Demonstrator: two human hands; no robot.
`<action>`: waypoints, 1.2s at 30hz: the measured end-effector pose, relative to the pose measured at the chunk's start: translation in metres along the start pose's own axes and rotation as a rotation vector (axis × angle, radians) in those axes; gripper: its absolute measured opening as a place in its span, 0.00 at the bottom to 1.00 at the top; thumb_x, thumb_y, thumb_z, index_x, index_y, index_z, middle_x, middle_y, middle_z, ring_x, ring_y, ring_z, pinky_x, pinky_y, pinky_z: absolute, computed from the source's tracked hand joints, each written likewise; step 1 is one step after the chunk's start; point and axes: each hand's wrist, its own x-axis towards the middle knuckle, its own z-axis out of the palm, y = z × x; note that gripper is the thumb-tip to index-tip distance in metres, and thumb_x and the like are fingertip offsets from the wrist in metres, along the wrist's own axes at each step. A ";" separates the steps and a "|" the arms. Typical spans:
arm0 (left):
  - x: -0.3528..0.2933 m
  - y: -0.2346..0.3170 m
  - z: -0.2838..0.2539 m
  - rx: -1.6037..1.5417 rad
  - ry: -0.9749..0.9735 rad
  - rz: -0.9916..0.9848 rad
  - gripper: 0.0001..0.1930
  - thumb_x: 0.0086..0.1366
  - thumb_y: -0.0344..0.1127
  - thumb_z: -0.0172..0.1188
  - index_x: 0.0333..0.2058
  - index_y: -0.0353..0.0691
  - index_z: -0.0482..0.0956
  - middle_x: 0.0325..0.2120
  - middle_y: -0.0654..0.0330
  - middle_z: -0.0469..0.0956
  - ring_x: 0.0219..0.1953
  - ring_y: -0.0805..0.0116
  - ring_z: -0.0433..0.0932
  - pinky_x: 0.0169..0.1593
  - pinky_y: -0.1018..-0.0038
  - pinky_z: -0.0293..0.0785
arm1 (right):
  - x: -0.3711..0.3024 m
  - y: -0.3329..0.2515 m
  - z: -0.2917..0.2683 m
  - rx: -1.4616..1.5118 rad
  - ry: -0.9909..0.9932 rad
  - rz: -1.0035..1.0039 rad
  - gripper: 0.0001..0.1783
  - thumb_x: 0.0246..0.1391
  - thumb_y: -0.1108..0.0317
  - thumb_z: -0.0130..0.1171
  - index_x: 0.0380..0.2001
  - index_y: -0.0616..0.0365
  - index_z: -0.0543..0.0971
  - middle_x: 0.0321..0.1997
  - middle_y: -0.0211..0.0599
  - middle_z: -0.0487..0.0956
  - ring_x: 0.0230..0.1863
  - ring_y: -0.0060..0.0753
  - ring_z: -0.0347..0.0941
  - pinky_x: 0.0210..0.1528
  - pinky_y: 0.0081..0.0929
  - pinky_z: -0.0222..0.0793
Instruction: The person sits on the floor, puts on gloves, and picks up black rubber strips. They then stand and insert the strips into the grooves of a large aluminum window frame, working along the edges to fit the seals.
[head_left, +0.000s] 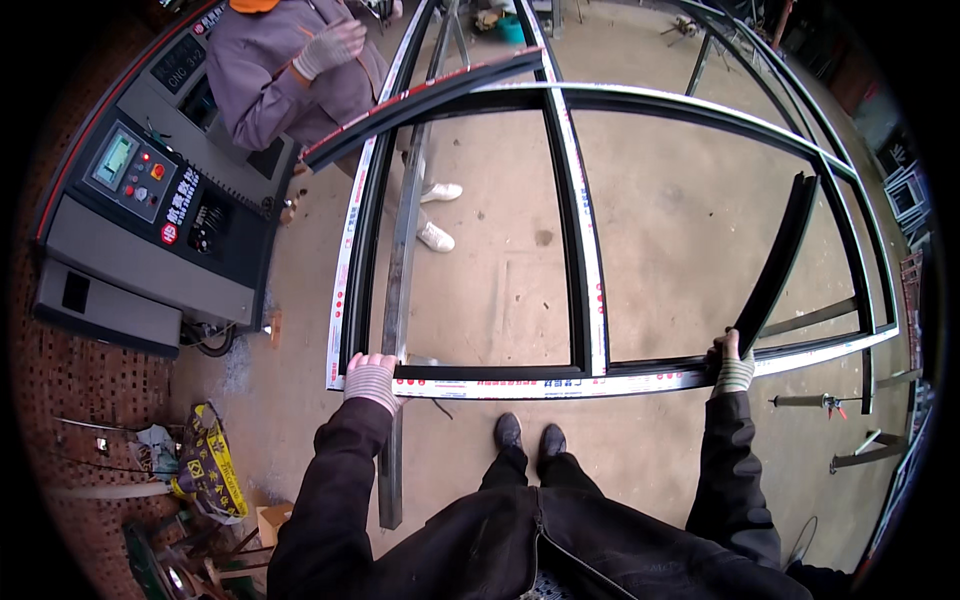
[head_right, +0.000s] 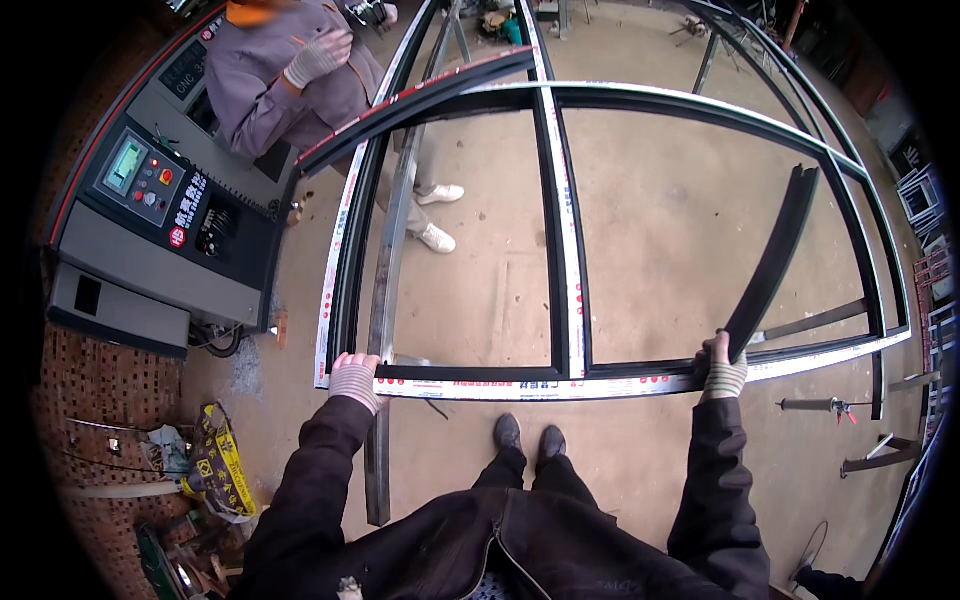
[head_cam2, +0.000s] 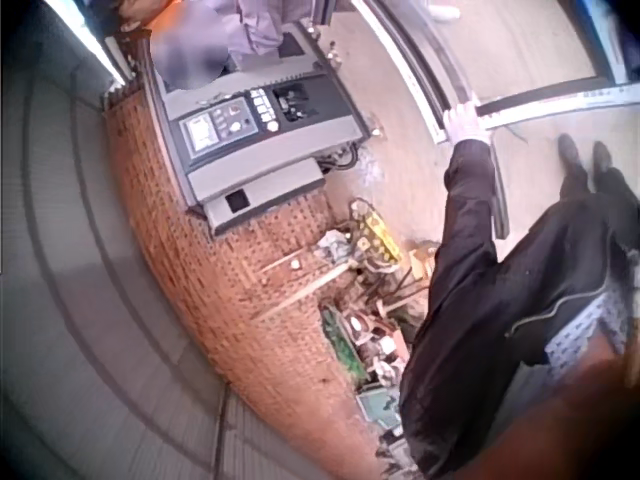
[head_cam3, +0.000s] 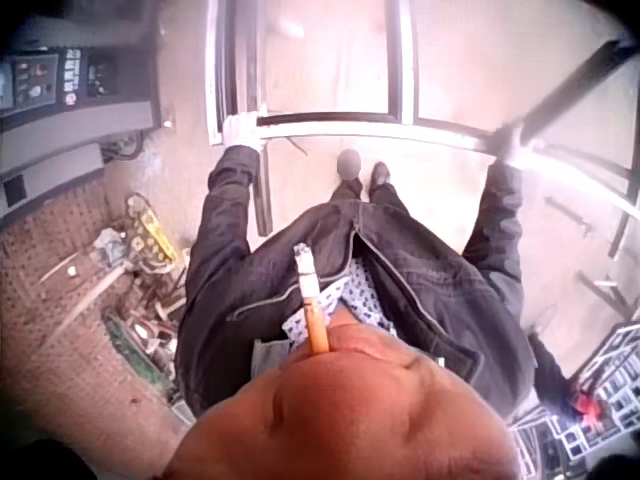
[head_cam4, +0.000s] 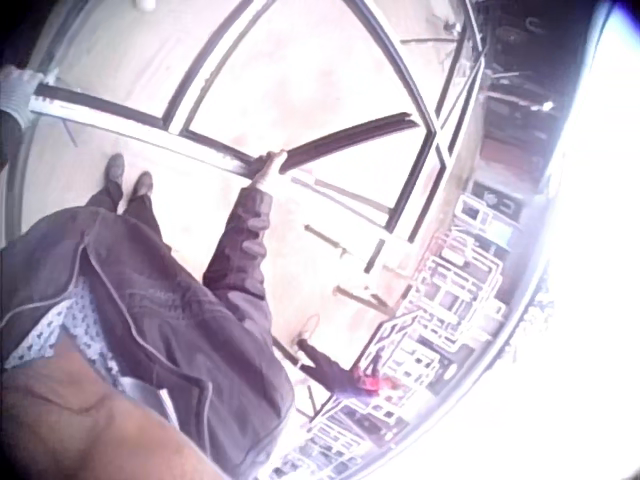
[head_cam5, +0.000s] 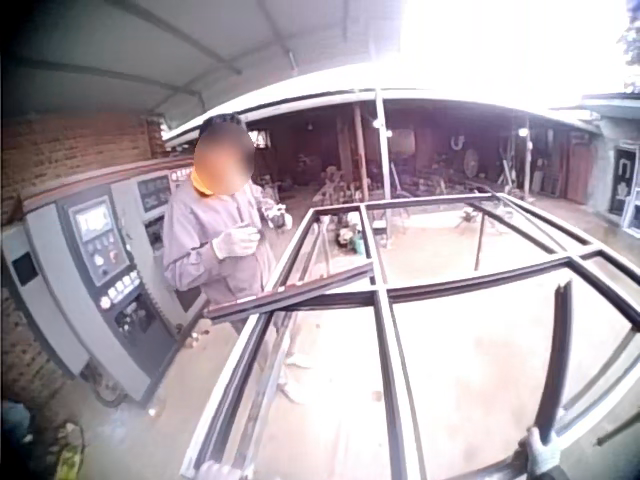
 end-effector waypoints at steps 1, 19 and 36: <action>-0.004 0.003 0.004 -0.013 0.061 -0.025 0.34 0.39 0.54 0.78 0.45 0.47 0.79 0.42 0.58 0.79 0.51 0.59 0.75 0.66 0.59 0.60 | 0.001 0.001 0.000 0.030 -0.035 -0.012 0.15 0.58 0.59 0.67 0.39 0.55 0.74 0.22 0.34 0.75 0.15 0.27 0.69 0.16 0.27 0.67; -0.049 0.096 0.018 -0.201 0.359 -0.149 0.50 0.47 0.53 0.73 0.66 0.40 0.59 0.67 0.46 0.57 0.71 0.47 0.51 0.72 0.48 0.44 | -0.199 -0.019 0.027 -0.263 -0.648 0.116 0.09 0.62 0.67 0.56 0.44 0.56 0.73 0.25 0.31 0.77 0.20 0.22 0.74 0.18 0.21 0.67; -0.266 0.049 0.012 -2.126 0.288 -0.072 0.26 0.71 0.53 0.58 0.54 0.36 0.72 0.40 0.64 0.77 0.42 0.75 0.74 0.48 0.75 0.72 | -0.476 0.022 0.082 -0.355 -1.577 0.549 0.24 0.64 0.51 0.59 0.51 0.61 0.73 0.32 0.33 0.79 0.27 0.24 0.74 0.31 0.23 0.72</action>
